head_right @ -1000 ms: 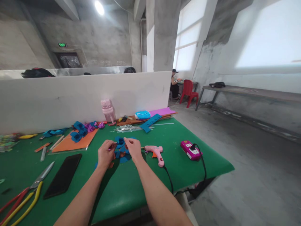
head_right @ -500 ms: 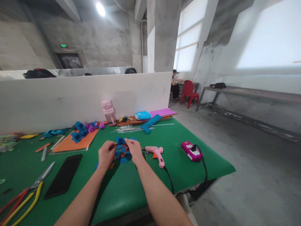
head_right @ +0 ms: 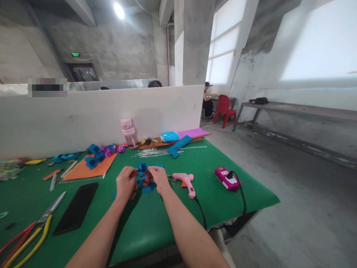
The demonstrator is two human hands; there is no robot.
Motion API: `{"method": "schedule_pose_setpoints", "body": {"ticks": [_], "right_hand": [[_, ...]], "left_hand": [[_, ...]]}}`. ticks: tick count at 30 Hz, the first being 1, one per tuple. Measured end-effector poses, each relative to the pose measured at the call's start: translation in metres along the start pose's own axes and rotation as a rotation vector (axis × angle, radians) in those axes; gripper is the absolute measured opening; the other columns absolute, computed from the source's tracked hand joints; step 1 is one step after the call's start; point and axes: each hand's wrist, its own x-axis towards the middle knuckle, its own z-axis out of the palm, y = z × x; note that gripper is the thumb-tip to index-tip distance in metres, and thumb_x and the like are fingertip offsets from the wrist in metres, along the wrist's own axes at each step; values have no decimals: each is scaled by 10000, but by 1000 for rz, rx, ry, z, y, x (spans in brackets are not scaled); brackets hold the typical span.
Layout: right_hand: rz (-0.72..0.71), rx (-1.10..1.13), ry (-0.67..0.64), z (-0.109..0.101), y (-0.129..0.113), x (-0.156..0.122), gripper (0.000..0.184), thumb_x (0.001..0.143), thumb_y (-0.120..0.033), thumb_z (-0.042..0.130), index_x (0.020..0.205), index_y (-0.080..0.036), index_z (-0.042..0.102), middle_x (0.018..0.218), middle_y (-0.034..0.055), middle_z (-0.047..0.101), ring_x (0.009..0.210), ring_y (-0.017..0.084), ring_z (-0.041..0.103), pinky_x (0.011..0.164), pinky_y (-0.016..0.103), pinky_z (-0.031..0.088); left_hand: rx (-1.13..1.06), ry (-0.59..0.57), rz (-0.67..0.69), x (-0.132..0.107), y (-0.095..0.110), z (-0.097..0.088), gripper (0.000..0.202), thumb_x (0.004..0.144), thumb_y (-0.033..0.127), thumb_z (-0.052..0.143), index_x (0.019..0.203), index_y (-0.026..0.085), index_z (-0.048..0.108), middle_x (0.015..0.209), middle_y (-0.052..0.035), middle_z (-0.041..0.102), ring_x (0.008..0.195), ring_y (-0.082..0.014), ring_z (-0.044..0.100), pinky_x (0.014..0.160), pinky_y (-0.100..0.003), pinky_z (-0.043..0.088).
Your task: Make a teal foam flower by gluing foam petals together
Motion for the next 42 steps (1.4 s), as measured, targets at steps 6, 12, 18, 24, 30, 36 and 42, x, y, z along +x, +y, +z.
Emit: {"method": "schedule_pose_setpoints", "body": {"ticks": [6,12,18,24,30,36,42], "right_hand": [[98,54,-39,-3,1,0,191,622,-311,641,712,-147,603,625,19,647,503,96,547,524,216,452],[140,100,-90,-4,-1,-2,139,641,-262,611,731,-157,596,654,25,656,508,94,551,538,215,459],[173,140,-92,-4,-2,-3,74,653,-219,587,702,-170,613,656,30,660,493,97,549,528,216,464],[189,140,-86,-4,-2,-2,112,642,-203,599,742,-153,604,649,27,654,499,88,550,537,211,465],[207,137,-91,-4,-3,-3,126,617,-170,601,741,-150,585,648,22,645,493,83,546,534,208,468],[196,163,-64,-5,1,1,88,651,-243,590,682,-164,566,653,20,636,495,95,548,541,227,472],[157,181,-55,-5,0,1,76,627,-190,629,688,-186,583,656,15,636,531,112,572,601,245,480]], "left_hand": [[34,-9,0,0,0,0,186,801,198,466,658,180,585,710,-19,554,687,-136,532,640,-236,413],[70,-10,2,0,1,-1,207,818,201,441,666,180,580,711,-19,540,678,-133,518,635,-239,400],[77,-18,21,0,3,-1,209,836,212,418,693,182,567,801,-35,561,744,-147,534,678,-250,408],[91,-36,13,-1,1,-1,218,824,205,425,659,179,565,706,-24,554,688,-143,526,645,-242,396],[99,-32,9,-1,1,-1,213,822,207,440,648,176,558,691,-18,550,670,-134,520,626,-232,382],[85,-40,20,-1,3,-2,194,809,193,457,643,178,556,690,-15,545,675,-132,517,629,-227,384],[62,-50,-13,0,2,-1,175,792,199,472,644,181,563,672,-9,544,647,-133,516,613,-230,382]]}}
